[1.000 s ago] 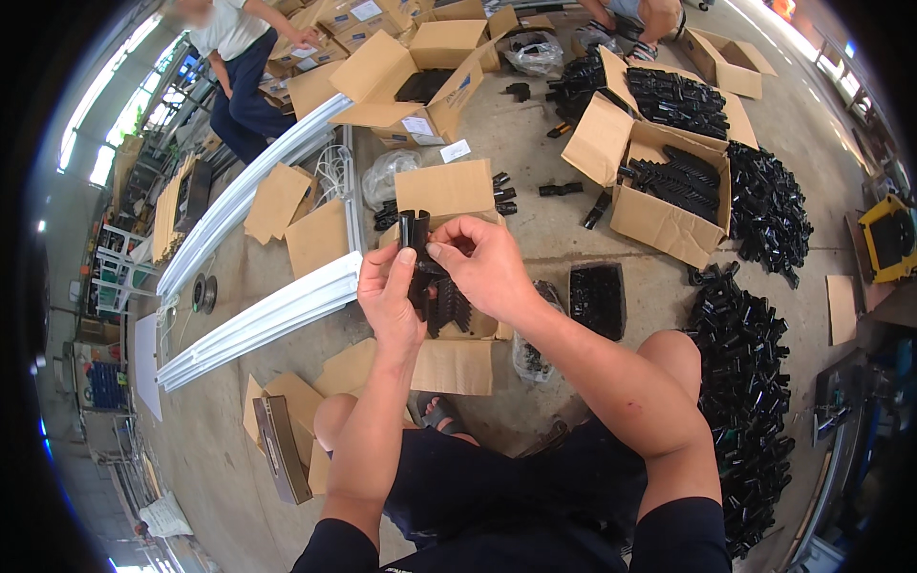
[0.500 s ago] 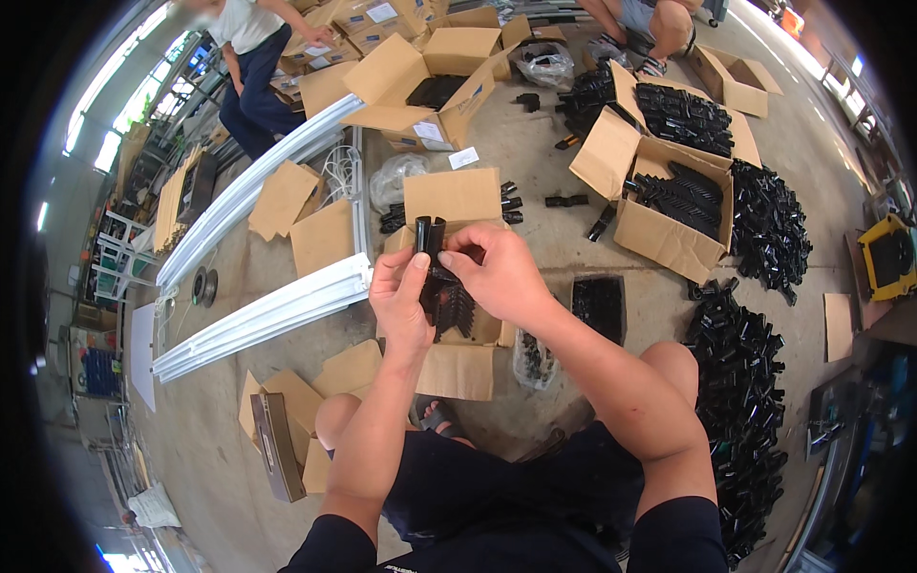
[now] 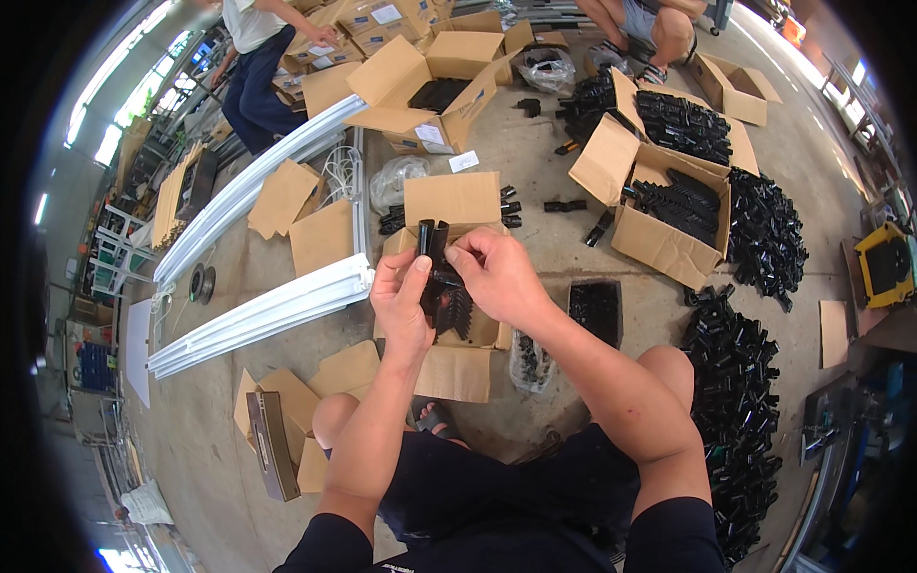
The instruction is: The person handles and organizes black plastic components from various boxes on the floor, picking them up to look at them before placing them into different containers.
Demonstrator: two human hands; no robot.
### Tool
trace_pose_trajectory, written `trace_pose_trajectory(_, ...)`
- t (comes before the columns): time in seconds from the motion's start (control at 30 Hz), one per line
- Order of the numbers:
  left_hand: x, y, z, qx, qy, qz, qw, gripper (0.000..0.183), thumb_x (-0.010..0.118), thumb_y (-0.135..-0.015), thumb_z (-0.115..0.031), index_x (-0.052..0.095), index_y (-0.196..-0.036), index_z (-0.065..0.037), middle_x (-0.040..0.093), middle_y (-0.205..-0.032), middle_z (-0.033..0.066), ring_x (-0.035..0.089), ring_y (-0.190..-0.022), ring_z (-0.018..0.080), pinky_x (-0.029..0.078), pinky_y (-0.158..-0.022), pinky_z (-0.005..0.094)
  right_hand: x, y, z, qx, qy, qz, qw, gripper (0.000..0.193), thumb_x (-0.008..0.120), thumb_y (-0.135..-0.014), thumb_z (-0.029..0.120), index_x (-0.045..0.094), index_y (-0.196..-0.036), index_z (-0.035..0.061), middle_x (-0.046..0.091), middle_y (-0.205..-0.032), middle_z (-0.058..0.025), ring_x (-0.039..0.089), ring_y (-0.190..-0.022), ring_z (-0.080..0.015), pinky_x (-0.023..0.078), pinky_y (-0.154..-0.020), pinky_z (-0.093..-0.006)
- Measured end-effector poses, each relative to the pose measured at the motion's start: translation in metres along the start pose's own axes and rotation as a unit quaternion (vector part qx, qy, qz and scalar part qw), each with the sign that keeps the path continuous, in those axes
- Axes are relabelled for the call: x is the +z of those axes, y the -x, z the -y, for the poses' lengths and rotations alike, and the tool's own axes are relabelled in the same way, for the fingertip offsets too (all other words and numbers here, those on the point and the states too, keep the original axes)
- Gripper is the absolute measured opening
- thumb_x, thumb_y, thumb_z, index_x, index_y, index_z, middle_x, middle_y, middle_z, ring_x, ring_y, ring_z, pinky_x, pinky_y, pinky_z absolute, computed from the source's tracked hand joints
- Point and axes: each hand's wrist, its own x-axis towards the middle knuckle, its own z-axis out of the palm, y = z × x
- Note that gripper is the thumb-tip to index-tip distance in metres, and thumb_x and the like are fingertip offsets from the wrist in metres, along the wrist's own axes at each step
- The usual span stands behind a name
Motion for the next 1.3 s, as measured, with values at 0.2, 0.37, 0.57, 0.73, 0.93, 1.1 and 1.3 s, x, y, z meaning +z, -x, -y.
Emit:
trace_pose_trajectory(0.2, 0.001, 0.001, 0.001, 0.009, 0.001, -0.018, 1.0, 0.016, 0.07, -0.095, -0.006, 0.062, -0.108, -0.002, 0.073, -0.09, 0.0089, 0.066, -0.066, 0.0083, 0.054, -0.05, 0.0235, 0.002, 0.005, 0.012, 0.028, -0.027, 0.018, 0.999, 0.01, 0.069, -0.093, 0.007, 0.068, -0.095, -0.0031, 0.068, -0.084, -0.003, 0.059, -0.073, -0.007, 0.05, -0.065, -0.0269)
trace_pose_trajectory(0.37, -0.002, 0.002, 0.0, -0.003, -0.03, -0.001, 1.0, 0.016, 0.07, -0.095, -0.007, 0.062, -0.107, -0.002, 0.073, -0.091, 0.0086, 0.066, -0.067, 0.0073, 0.054, -0.052, 0.0221, 0.001, 0.0, -0.002, 0.071, -0.153, 0.019, 0.985, 0.006, 0.071, -0.09, 0.003, 0.068, -0.092, -0.0027, 0.069, -0.086, -0.0028, 0.06, -0.075, -0.0076, 0.05, -0.068, -0.0259)
trace_pose_trajectory(0.57, 0.003, 0.0, -0.004, -0.005, -0.082, 0.008, 0.997, 0.017, 0.07, -0.095, -0.007, 0.061, -0.107, -0.001, 0.073, -0.092, 0.0085, 0.065, -0.069, 0.0066, 0.054, -0.052, 0.0217, 0.002, -0.003, -0.01, 0.096, -0.231, -0.008, 0.968, 0.009, 0.069, -0.087, -0.001, 0.066, -0.095, -0.0031, 0.069, -0.093, -0.0064, 0.062, -0.08, -0.0103, 0.051, -0.072, -0.0259)
trace_pose_trajectory(0.73, 0.004, 0.003, -0.004, 0.0, -0.082, 0.004, 0.997, 0.015, 0.069, -0.095, -0.006, 0.06, -0.107, -0.001, 0.072, -0.091, 0.0095, 0.065, -0.064, 0.0076, 0.053, -0.047, 0.0226, 0.003, -0.003, -0.004, 0.087, -0.265, -0.023, 0.96, 0.016, 0.064, -0.09, -0.004, 0.064, -0.106, -0.0054, 0.069, -0.103, -0.0089, 0.064, -0.089, -0.011, 0.052, -0.08, -0.0259)
trace_pose_trajectory(0.93, 0.001, -0.002, -0.005, -0.07, 0.011, -0.044, 0.996, 0.011, 0.066, -0.098, -0.014, 0.061, -0.103, -0.005, 0.072, -0.088, 0.0076, 0.066, -0.063, 0.0097, 0.052, -0.045, 0.0228, 0.001, -0.001, 0.0, 0.007, -0.204, 0.002, 0.979, 0.02, 0.058, -0.095, -0.006, 0.066, -0.113, -0.0051, 0.07, -0.103, -0.0067, 0.065, -0.089, -0.0103, 0.054, -0.081, -0.0263)
trace_pose_trajectory(1.1, -0.008, -0.001, 0.002, -0.114, 0.043, -0.005, 0.993, 0.011, 0.068, -0.097, -0.014, 0.063, -0.103, -0.007, 0.07, -0.086, 0.0056, 0.066, -0.061, 0.01, 0.053, -0.044, 0.0236, 0.003, 0.003, 0.005, -0.058, -0.099, -0.021, 0.993, 0.017, 0.061, -0.094, -0.005, 0.068, -0.11, -0.0039, 0.07, -0.099, -0.0063, 0.065, -0.089, -0.0089, 0.054, -0.078, -0.0252)
trace_pose_trajectory(1.3, -0.005, 0.0, -0.002, -0.098, 0.048, -0.012, 0.994, 0.013, 0.07, -0.095, -0.011, 0.063, -0.105, -0.006, 0.07, -0.085, 0.0055, 0.066, -0.061, 0.0102, 0.056, -0.046, 0.0242, 0.003, 0.002, 0.007, -0.008, -0.202, -0.009, 0.979, 0.014, 0.063, -0.093, -0.006, 0.07, -0.105, -0.0041, 0.069, -0.099, -0.0055, 0.065, -0.087, -0.0093, 0.054, -0.076, -0.0246)
